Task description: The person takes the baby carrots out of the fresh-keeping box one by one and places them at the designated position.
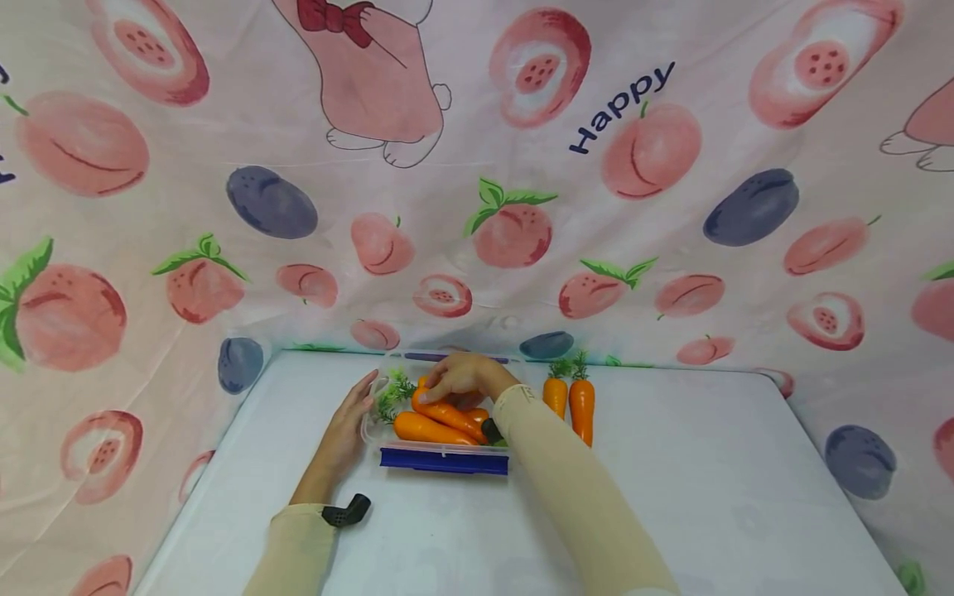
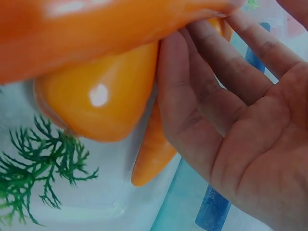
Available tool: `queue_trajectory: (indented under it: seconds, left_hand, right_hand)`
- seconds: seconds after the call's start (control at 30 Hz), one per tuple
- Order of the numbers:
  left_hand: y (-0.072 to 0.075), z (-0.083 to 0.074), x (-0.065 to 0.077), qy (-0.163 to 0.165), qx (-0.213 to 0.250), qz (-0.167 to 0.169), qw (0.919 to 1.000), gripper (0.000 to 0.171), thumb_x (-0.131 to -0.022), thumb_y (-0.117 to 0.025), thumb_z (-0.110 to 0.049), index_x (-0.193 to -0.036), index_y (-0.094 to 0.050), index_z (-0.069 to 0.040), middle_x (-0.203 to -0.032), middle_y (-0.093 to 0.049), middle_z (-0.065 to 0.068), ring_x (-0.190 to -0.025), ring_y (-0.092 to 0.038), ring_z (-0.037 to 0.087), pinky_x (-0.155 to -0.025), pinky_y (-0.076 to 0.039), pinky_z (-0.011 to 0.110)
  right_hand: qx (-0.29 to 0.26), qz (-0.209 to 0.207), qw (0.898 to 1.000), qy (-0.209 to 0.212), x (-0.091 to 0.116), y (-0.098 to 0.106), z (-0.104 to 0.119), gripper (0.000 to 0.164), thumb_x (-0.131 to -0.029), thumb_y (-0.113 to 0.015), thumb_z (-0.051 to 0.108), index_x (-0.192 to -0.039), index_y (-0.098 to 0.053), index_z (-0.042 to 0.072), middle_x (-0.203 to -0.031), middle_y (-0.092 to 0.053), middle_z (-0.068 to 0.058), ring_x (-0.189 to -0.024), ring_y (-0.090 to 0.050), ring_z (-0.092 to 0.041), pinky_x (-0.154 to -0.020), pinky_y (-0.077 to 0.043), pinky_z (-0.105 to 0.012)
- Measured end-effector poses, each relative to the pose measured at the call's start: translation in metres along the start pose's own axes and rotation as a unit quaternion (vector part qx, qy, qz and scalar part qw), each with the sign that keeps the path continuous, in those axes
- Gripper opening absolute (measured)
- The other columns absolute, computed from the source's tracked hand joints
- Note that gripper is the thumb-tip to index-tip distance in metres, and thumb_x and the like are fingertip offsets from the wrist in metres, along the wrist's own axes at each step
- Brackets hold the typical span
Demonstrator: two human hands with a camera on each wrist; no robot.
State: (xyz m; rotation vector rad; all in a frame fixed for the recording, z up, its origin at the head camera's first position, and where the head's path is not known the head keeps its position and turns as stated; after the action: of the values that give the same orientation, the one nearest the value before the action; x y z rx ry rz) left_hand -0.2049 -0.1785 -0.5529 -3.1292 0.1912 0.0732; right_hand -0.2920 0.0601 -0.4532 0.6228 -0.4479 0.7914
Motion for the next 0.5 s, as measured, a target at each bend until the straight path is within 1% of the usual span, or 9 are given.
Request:
queue_trajectory:
  seconds: [0.23,0.5]
  left_hand:
    - [0.0005,0.0015,-0.0006,-0.005,0.009,0.006,0.9999,0.055,-0.110,-0.041,-0.030,-0.161,-0.030,-0.013,-0.171,-0.019,0.012,-0.159,-0.011,0.031,-0.129,-0.006,0.054]
    - [0.0002,0.0006,0.0003,-0.007,0.010,0.004,0.9999,0.054,-0.110,-0.041,-0.029,-0.161,-0.031,-0.015,-0.171,-0.019,0.013,-0.159,-0.010,0.032,-0.129,-0.005,0.056]
  right_hand:
    - [0.027,-0.009,1.000,-0.009,0.0006,-0.0008,0.0010,0.039,-0.085,-0.083,0.035,-0.117,-0.068,0.018,-0.112,-0.067,-0.005,-0.087,-0.064,-0.024,-0.078,-0.061,-0.035]
    - [0.035,-0.010,0.999,0.003,0.0018,-0.0015,0.0002,0.036,-0.086,-0.082,0.033,-0.115,-0.067,0.017,-0.109,-0.066,-0.006,-0.082,-0.061,-0.024,-0.079,-0.061,-0.037]
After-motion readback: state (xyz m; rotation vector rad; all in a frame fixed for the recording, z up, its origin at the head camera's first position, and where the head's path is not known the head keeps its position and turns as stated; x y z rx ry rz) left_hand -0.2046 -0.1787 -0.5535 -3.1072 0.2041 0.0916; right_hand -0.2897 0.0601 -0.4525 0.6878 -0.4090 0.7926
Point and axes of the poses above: each hand's wrist, its own x-axis away from the middle knuckle, its own y-axis out of the back of the hand, z = x × y, the point moved 1 cm from there along -x, towards the middle knuckle
